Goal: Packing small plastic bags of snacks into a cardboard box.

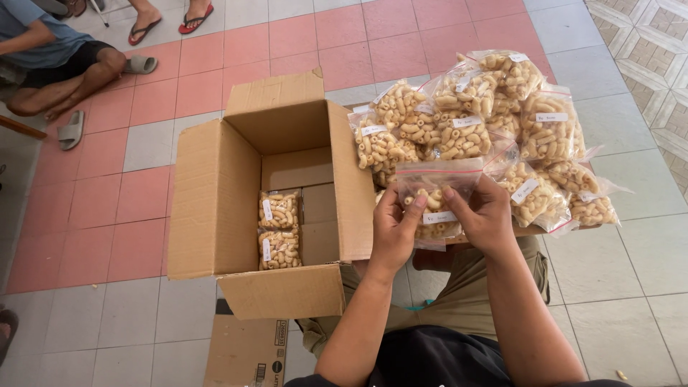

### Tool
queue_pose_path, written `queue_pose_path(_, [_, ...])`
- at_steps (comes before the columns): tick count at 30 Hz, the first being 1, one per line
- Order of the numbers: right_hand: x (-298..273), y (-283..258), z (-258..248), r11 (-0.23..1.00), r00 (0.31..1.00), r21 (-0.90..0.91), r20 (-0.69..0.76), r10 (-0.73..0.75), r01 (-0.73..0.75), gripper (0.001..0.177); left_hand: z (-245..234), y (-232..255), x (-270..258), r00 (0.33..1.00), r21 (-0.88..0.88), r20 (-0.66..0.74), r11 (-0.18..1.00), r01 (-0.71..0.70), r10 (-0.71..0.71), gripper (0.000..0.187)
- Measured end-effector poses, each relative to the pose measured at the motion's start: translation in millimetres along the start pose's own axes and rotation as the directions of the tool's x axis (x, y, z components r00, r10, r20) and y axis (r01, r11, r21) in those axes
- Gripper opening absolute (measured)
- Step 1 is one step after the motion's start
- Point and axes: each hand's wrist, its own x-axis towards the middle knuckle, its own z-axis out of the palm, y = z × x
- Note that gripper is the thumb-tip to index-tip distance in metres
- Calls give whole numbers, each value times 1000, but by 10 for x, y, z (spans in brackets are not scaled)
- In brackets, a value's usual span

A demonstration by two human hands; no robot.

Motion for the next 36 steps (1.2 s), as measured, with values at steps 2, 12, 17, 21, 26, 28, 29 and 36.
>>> queue_pose_path(2, [19, -56, 8, 1000, 1000, -5, 4, 3, -3, 12, -15, -36, 3, 1000, 21, 0, 1000, -12, 12, 9])
queue_pose_path(12, [-19, 9, 63, 999, 992, 45, 121, 22, -28, 12, -33, 55, 9, 996, 95, -66, 994, -56, 63, 8])
queue_pose_path(17, [6, 22, 67, 1000, 998, 19, 65, 3, -4, 9, -85, -21, 15, 998, -2, -57, 999, -38, 38, 20])
queue_pose_path(21, [-40, 84, 58, 998, 1000, 47, 0, 29, -29, 9, -127, -97, 20, 998, -15, 48, 999, 39, -38, 20])
queue_pose_path(26, [-66, 315, -28, 994, 996, 65, -10, 86, -85, 16, -100, -83, 3, 998, 176, -55, 984, 33, -24, 16])
queue_pose_path(28, [-82, 392, -63, 994, 996, 65, 13, 83, -84, 23, -143, -120, -2, 996, 200, -90, 979, 36, -18, 15])
queue_pose_path(29, [-71, 364, -58, 998, 998, 19, -1, 63, -63, 26, -152, -102, 9, 995, 215, -97, 976, 24, -3, 14])
queue_pose_path(36, [19, -59, 167, 988, 998, 148, -36, 47, -41, 16, -58, -43, -7, 997, 165, -74, 986, 30, -18, 13])
